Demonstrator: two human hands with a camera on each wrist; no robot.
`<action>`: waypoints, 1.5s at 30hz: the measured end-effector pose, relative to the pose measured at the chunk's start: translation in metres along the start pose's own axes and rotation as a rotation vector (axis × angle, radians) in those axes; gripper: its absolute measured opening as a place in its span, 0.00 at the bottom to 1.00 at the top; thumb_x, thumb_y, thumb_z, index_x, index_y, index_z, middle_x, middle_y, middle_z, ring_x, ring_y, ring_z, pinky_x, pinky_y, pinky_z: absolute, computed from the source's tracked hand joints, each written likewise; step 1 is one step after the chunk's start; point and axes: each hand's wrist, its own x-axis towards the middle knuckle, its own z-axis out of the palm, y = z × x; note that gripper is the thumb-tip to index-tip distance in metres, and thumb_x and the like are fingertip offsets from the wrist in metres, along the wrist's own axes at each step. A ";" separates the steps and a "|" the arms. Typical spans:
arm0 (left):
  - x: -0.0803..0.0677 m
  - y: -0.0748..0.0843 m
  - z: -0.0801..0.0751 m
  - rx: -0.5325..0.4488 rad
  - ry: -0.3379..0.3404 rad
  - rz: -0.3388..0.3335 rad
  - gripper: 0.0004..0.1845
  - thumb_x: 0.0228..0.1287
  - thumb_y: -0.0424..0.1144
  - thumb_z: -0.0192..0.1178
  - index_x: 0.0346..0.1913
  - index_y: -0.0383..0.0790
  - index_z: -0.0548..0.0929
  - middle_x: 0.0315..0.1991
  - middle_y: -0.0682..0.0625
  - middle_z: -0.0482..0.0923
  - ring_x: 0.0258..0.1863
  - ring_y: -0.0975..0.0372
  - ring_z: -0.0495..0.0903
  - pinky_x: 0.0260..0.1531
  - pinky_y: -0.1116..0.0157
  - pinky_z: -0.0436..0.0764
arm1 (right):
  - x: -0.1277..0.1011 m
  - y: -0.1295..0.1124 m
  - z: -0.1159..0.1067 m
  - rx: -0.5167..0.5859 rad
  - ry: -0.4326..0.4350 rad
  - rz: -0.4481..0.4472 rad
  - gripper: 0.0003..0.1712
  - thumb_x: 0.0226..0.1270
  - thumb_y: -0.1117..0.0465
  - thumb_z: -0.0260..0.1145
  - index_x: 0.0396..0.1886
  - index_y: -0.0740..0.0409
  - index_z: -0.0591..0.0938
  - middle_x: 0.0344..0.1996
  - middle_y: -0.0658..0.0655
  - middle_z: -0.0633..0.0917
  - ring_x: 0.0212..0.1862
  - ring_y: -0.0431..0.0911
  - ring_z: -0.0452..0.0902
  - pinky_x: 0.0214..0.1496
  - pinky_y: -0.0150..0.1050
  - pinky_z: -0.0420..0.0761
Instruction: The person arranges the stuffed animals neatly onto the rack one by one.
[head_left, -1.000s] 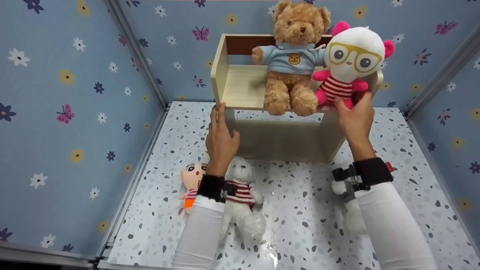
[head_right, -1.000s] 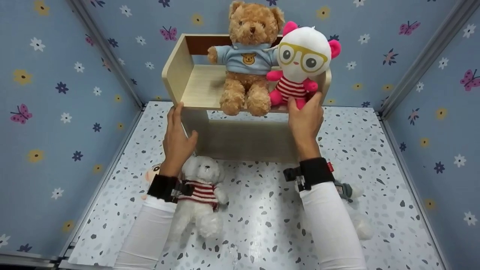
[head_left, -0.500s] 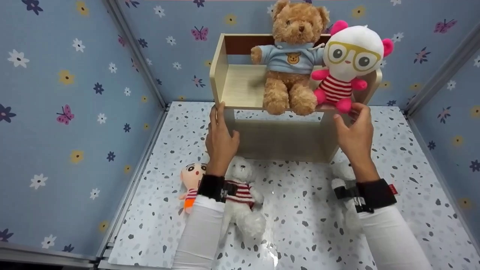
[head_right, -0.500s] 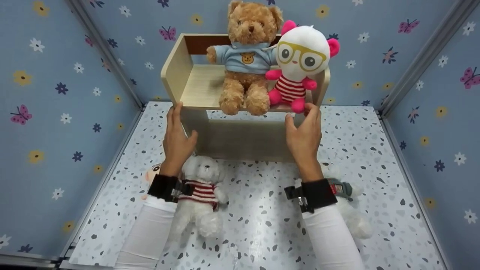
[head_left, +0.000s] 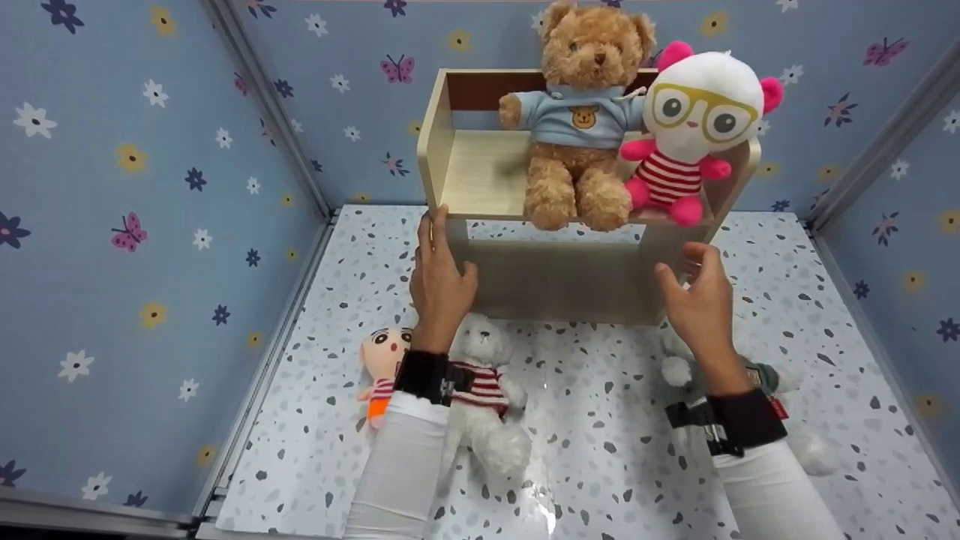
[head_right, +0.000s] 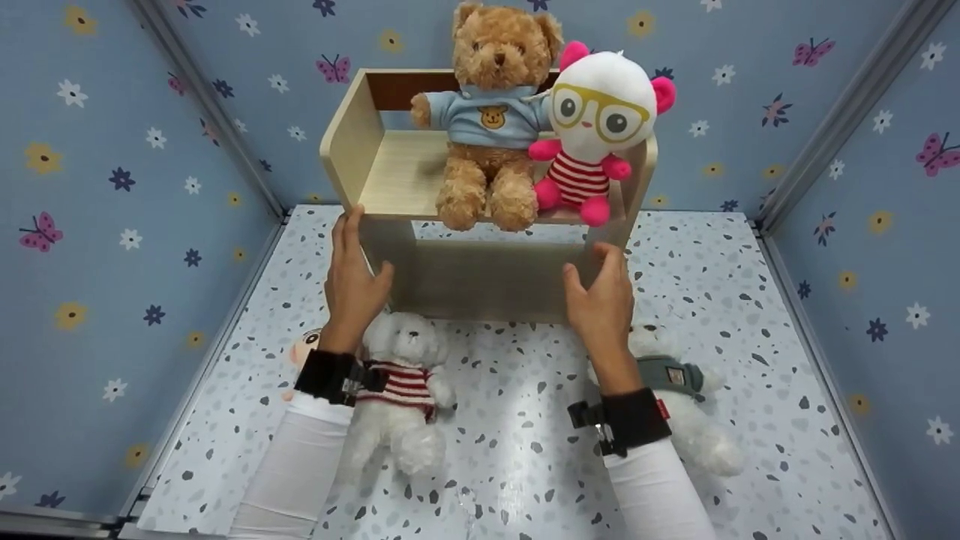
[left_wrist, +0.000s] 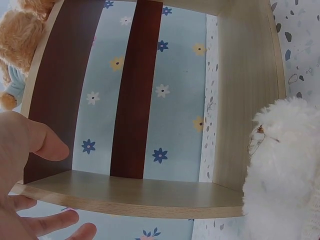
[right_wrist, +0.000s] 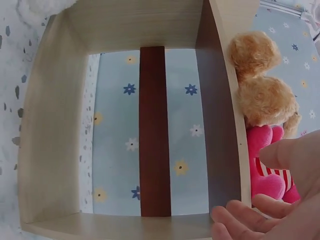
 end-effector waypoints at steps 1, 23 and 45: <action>0.000 0.000 0.000 -0.001 0.000 -0.002 0.48 0.59 0.37 0.59 0.76 0.64 0.44 0.77 0.50 0.47 0.51 0.54 0.73 0.21 0.63 0.70 | -0.002 0.003 0.002 0.001 -0.009 -0.006 0.29 0.68 0.52 0.61 0.63 0.59 0.67 0.61 0.61 0.75 0.62 0.53 0.72 0.65 0.51 0.68; 0.001 0.000 -0.001 0.000 -0.014 -0.015 0.49 0.59 0.37 0.60 0.76 0.66 0.43 0.77 0.52 0.47 0.38 0.58 0.72 0.18 0.64 0.68 | -0.075 0.075 0.070 -0.083 -0.459 -0.066 0.12 0.67 0.56 0.63 0.48 0.54 0.79 0.41 0.56 0.85 0.41 0.48 0.83 0.39 0.40 0.80; -0.001 -0.002 0.001 -0.010 0.001 0.002 0.48 0.59 0.36 0.58 0.76 0.65 0.44 0.77 0.51 0.47 0.50 0.54 0.73 0.22 0.62 0.69 | -0.134 0.128 0.126 -0.098 -0.507 -0.092 0.13 0.63 0.61 0.67 0.47 0.60 0.81 0.43 0.57 0.84 0.46 0.50 0.79 0.50 0.48 0.77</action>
